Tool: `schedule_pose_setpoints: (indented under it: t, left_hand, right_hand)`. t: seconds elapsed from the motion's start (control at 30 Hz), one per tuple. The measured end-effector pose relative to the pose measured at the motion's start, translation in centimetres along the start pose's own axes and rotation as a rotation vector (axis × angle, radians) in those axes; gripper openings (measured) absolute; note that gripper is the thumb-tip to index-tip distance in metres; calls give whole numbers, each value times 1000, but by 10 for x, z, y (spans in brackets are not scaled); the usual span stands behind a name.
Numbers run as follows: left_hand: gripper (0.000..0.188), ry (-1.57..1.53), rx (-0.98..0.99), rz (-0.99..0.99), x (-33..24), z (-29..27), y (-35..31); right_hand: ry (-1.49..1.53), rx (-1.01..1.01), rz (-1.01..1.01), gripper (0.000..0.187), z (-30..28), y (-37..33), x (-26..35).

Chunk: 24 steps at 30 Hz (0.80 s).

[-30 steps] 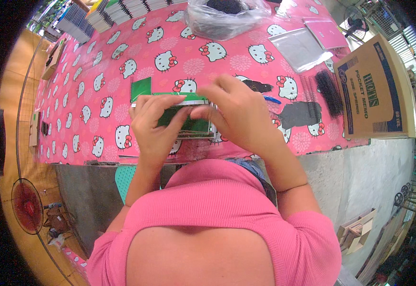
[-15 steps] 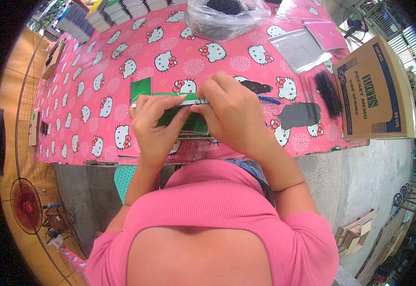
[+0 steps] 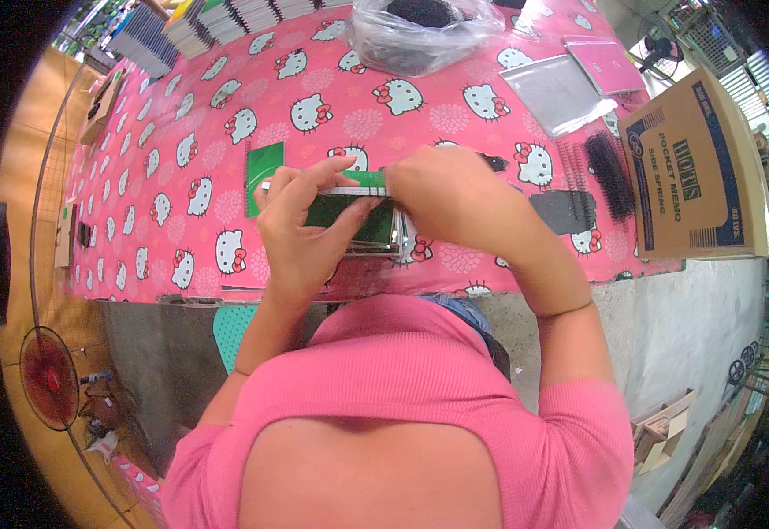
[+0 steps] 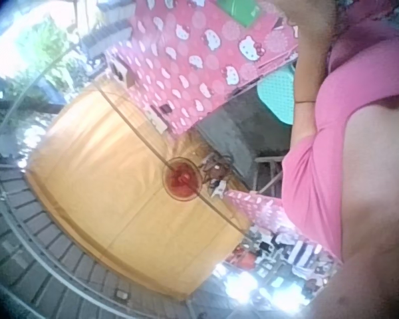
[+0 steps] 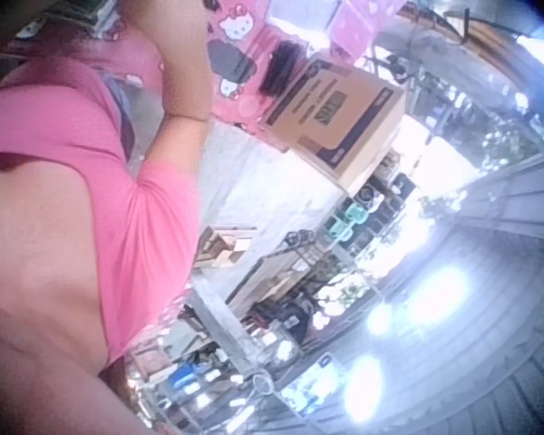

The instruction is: The person inserts spiral wire bindings into green notebooks using pliers to secure the ends. The person repeatedly picks up notebooks, aligns the binding, and crimps the wire with pliers, stacking finished units on the table.

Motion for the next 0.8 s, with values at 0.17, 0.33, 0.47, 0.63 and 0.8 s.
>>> schedule_pose_setpoints:
  t: [0.17, 0.33, 0.47, 0.63, 0.8]
  left_hand:
    - [43, 7, 15, -33, 0, 2, 2]
    - [54, 84, -22, 4, 2, 1, 5]
    - [64, -16, 22, -12, 1, 1, 7]
    - [69, -17, -27, -59, 4, -6, 11]
    - [74, -102, -11, -70, 5, -7, 11]
  right_hand:
    - [140, -269, -187, 38, -18, -28, 23]
    - [82, -198, -83, 39, -18, -12, 18]
    - [12, -20, 31, 37, -13, 6, 17]
    - [86, -180, -121, 37, -15, -2, 29]
    - [75, -243, -183, 36, -18, 2, 31]
Point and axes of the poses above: each hand's wrist, its own y-axis towards the middle knuckle, its own z-axis out of the palm, x = y × z, the point moved 1 cm from there along y, towards the middle knuckle, and after that the axes turned 15 degrees about y, right-handed, at the moved point
